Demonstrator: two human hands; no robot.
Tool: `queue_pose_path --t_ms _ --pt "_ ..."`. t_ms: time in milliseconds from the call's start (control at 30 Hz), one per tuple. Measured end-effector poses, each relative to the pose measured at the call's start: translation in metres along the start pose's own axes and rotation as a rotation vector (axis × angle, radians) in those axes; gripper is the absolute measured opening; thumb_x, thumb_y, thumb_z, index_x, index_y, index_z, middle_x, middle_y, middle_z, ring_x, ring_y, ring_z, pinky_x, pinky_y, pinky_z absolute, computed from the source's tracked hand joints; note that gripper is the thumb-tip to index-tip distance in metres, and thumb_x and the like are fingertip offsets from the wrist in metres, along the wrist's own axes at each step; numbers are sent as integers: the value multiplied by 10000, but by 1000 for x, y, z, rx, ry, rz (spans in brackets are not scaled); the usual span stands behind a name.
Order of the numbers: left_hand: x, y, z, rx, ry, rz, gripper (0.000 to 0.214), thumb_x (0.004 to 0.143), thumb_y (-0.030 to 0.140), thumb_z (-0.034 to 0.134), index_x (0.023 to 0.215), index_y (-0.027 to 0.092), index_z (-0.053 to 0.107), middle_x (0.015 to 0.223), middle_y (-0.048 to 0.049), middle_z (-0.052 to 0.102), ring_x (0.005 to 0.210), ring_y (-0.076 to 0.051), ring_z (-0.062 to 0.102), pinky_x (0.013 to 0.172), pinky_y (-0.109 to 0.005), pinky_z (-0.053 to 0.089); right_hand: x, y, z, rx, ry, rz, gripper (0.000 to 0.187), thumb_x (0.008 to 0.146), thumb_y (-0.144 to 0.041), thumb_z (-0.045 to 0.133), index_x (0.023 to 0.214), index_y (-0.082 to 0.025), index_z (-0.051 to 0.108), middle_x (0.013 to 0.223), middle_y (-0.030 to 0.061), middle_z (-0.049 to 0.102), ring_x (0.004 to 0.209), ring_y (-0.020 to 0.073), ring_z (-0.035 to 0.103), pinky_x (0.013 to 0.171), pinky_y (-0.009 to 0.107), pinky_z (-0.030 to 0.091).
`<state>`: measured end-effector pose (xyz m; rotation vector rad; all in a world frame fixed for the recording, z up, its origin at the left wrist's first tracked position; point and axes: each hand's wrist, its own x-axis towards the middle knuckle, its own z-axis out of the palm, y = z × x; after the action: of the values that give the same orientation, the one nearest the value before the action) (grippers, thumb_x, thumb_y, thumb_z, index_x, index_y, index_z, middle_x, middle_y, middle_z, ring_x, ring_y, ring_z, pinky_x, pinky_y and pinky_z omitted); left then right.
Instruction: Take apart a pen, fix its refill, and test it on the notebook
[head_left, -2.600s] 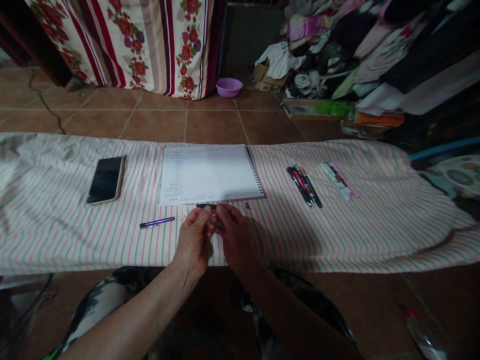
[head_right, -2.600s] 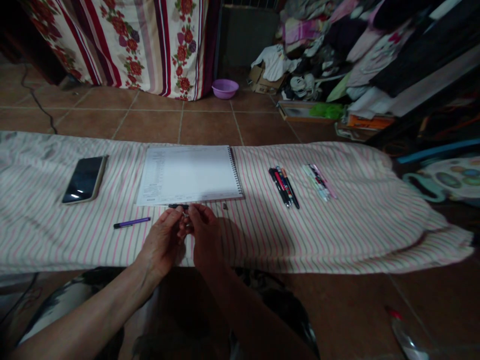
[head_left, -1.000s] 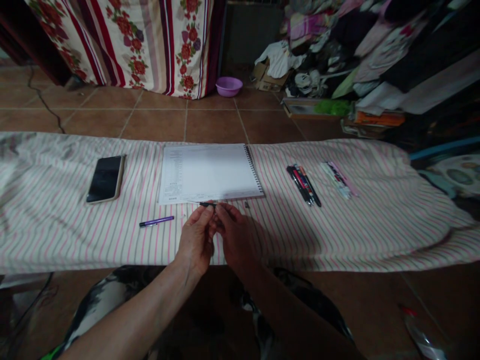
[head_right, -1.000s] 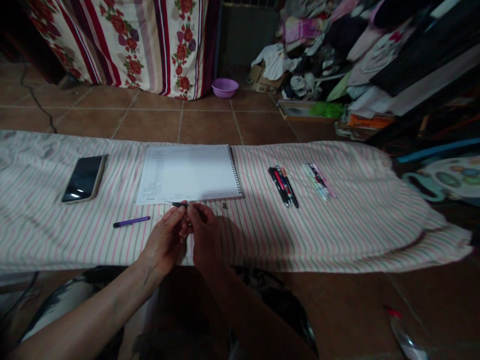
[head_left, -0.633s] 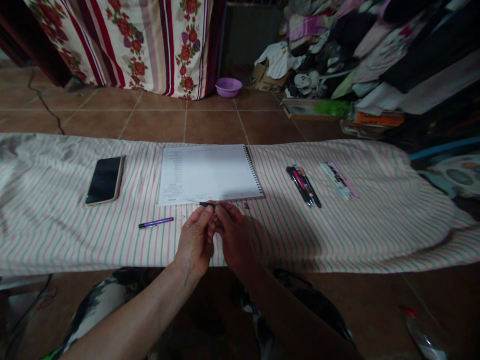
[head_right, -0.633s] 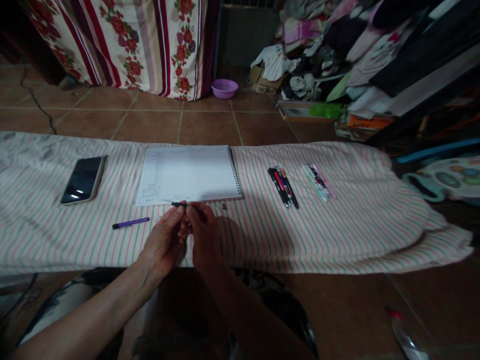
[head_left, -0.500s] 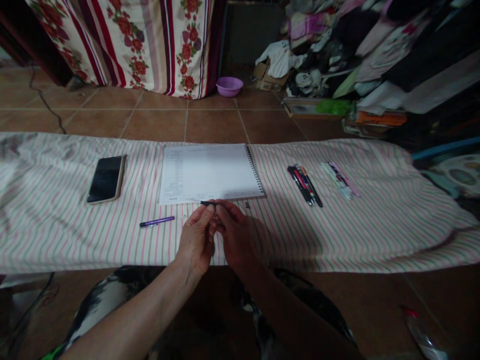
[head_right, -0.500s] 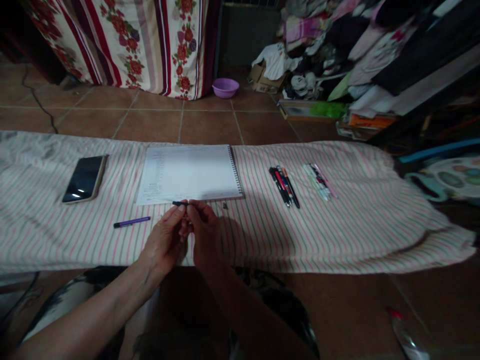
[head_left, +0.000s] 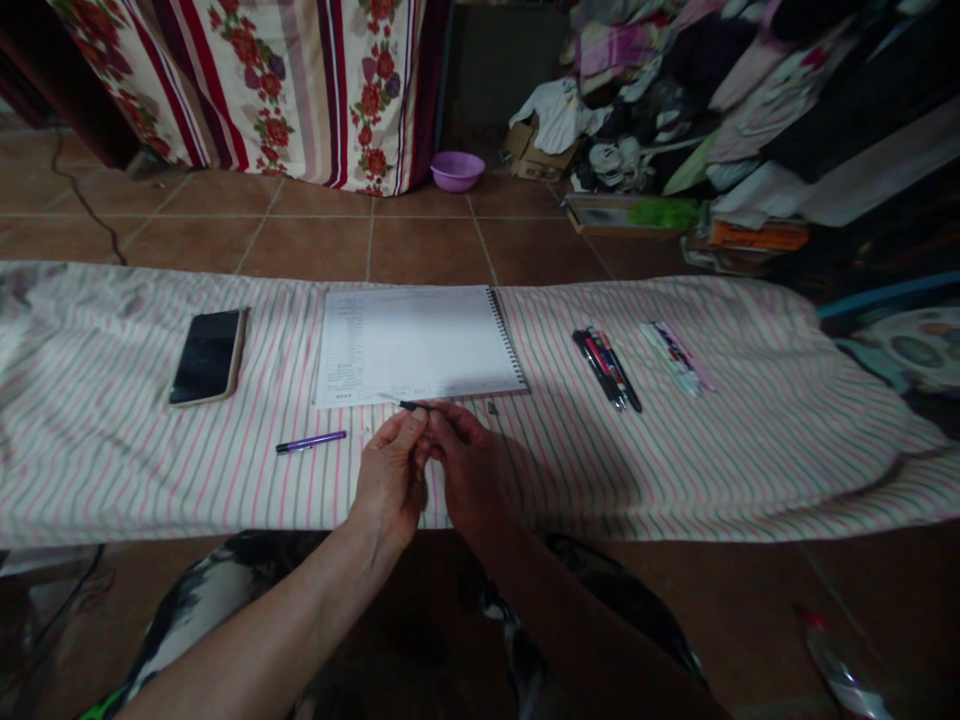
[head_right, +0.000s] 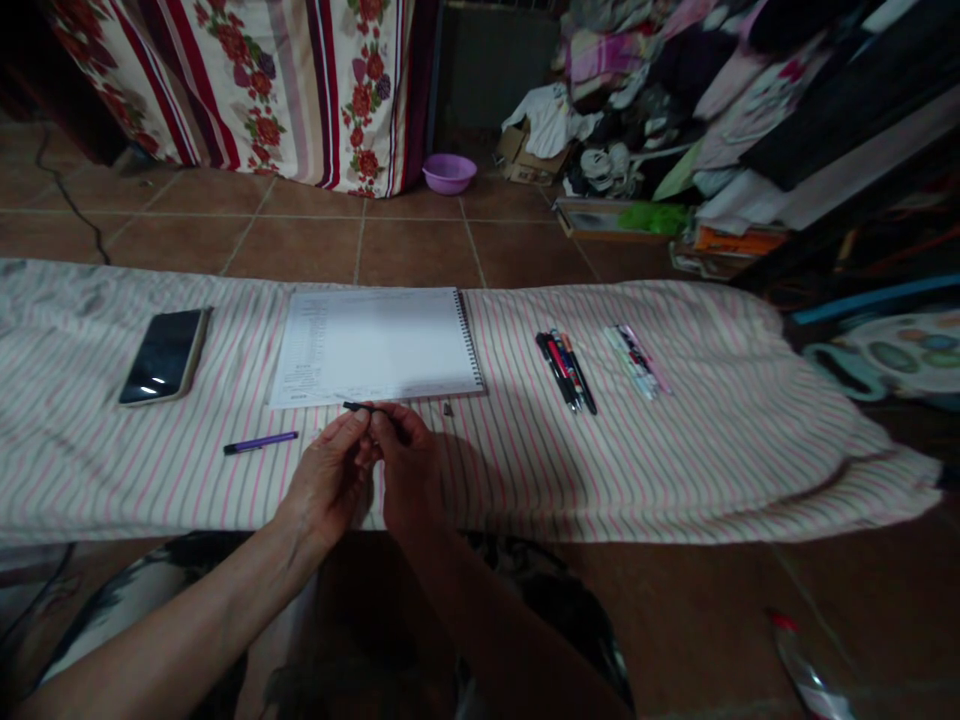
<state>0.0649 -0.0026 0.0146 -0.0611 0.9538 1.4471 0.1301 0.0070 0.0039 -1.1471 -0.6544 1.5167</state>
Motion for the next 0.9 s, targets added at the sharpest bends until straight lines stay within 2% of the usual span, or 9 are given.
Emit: queue_pose_path --t_ms 167,400,667,900 --pt "-1 0 0 9 -12 -2 208 607 104 806 656 126 605 595 35 592 487 -31 511 491 -127 427 -1 1 0 -2 14 8 148 681 -315 664 787 -213 664 582 -38 611 505 107 518 508 247 421" --pt "-1 3 1 -21 17 -18 152 686 56 737 671 124 601 605 32 588 500 -33 531 495 -112 447 -3 0 0 27 -3 20 165 678 -317 687 800 -208 667 640 -24 643 557 111 552 534 241 445" --pt "-3 5 2 -55 57 -56 145 700 28 721 690 125 613 630 30 606 517 -29 554 507 -97 468 -1 3 -1 68 -3 30 221 638 -317 729 816 -206 660 701 -12 670 664 136 606 574 250 467" --pt "-2 3 2 -64 51 -58 134 720 22 697 690 120 610 628 23 613 515 -35 563 504 -104 477 0 5 -3 71 13 17 195 648 -304 734 804 -206 672 714 -15 675 644 120 589 580 243 453"
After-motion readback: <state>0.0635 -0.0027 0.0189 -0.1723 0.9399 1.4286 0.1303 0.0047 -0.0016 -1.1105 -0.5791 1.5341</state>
